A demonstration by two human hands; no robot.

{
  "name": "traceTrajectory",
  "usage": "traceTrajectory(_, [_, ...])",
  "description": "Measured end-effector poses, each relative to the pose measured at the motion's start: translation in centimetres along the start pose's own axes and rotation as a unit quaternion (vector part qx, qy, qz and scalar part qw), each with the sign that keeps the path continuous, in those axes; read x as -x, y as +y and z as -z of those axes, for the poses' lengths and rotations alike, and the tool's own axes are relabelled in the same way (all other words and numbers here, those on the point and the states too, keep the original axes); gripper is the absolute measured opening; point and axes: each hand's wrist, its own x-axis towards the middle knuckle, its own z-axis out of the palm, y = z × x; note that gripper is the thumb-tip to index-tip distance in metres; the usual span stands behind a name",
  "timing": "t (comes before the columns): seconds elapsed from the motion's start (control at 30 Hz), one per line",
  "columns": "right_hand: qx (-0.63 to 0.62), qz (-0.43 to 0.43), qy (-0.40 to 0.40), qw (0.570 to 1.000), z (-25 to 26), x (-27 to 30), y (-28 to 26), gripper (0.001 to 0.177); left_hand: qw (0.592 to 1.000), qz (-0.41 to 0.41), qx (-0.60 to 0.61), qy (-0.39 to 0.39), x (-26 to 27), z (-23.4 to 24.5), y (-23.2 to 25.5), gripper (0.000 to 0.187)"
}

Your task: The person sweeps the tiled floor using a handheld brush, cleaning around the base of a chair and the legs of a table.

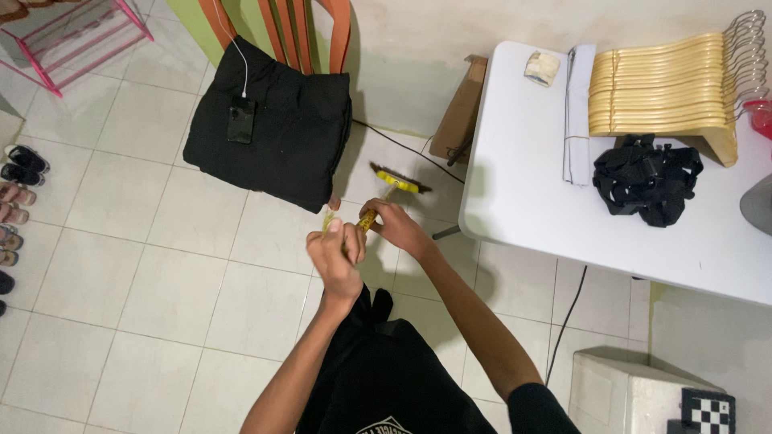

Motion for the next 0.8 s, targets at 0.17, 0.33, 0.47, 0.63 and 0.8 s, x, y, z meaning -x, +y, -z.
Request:
traceTrajectory(0.17, [-0.018, 0.01, 0.044, 0.999, -3.4, 0.6, 2.0, 0.027, 0.999, 0.017, 0.034, 0.019, 1.2, -0.1, -2.1, 0.057])
traceTrajectory(0.33, [-0.038, 0.093, 0.13, 0.986, -5.8, 1.5, 1.1, 0.027, 0.999, 0.032, 0.04, 0.015, 1.7, 1.3, -1.6, 0.058])
traceTrajectory(0.47, [-0.045, -0.017, 0.097, 0.994, -6.7, 2.5, -0.6, 0.024, 0.997, 0.042, 0.059, 0.019, 1.2, 2.4, -0.3, 0.055])
traceTrajectory(0.63, [-0.022, -0.085, 0.051, 0.995, -8.2, 4.0, -4.4, 0.023, 0.988, 0.079, 0.122, 0.045, 1.8, 4.7, 2.0, 0.051])
traceTrajectory(0.8, [-0.006, -0.148, 0.001, 0.989, -10.5, 5.7, -8.2, 0.018, 0.986, 0.088, 0.13, 0.05, 4.1, 8.3, 4.3, 0.049])
